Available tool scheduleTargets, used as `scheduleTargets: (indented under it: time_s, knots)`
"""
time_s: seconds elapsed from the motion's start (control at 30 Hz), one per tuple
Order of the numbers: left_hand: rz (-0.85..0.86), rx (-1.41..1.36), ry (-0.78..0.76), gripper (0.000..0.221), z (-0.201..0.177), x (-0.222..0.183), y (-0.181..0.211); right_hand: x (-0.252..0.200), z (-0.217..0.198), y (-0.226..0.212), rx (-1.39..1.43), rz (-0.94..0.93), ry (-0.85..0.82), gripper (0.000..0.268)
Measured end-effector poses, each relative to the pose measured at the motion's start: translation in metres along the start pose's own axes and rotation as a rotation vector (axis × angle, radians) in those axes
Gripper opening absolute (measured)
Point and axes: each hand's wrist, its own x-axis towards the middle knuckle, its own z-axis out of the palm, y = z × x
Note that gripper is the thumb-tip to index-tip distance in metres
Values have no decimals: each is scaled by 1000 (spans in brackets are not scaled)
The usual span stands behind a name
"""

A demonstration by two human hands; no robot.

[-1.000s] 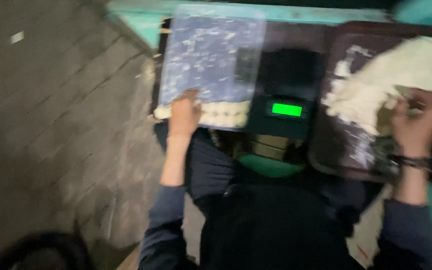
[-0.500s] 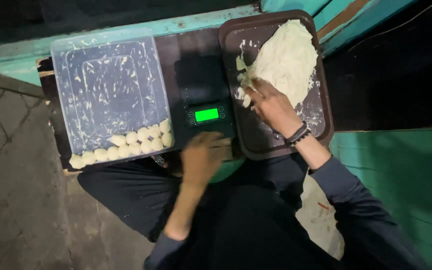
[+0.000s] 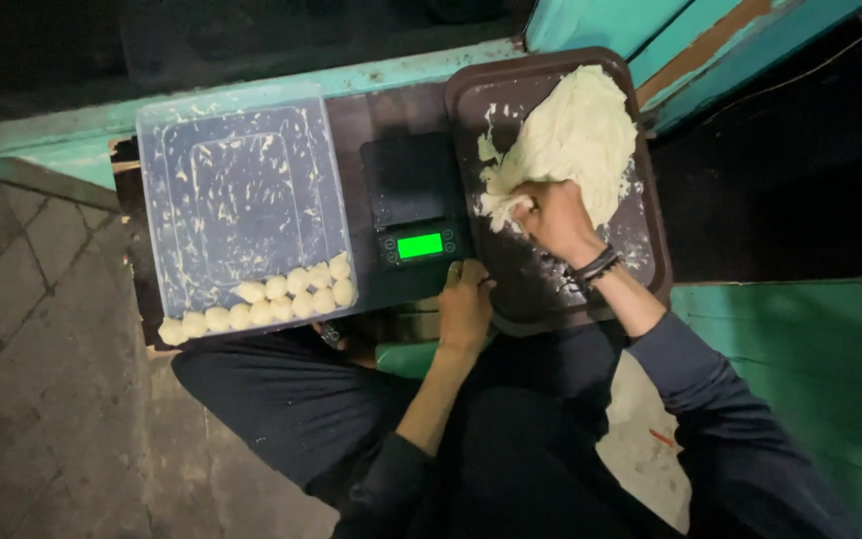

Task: Weighing small portions of dough on a digital scale and rolling them into balls before placing them in a container.

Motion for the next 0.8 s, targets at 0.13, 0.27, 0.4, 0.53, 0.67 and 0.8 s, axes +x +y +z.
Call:
scheduleTargets:
  time_s: [0.13, 0.27, 0.4, 0.53, 0.67, 0.8]
  knots:
    - [10, 23, 25, 14, 6, 0, -7, -5, -28, -5, 184, 67, 66, 18]
    - [13, -10, 1, 16, 0, -1, -2, -10, -49, 3, 426, 138, 88, 21]
    - [-13, -26, -44, 16, -7, -1, 2, -10, -83, -26, 684, 256, 166, 23]
    - [-23, 8, -56, 17, -5, 0, -1, -12, -107, -32, 804, 256, 182, 25]
    - [10, 106, 22, 28, -20, -3, 14, -16, -122, -53, 896, 177, 213, 29]
    - [89, 102, 238, 37, -40, -1, 33, -9, -112, -55, 739, 12, 125, 53]
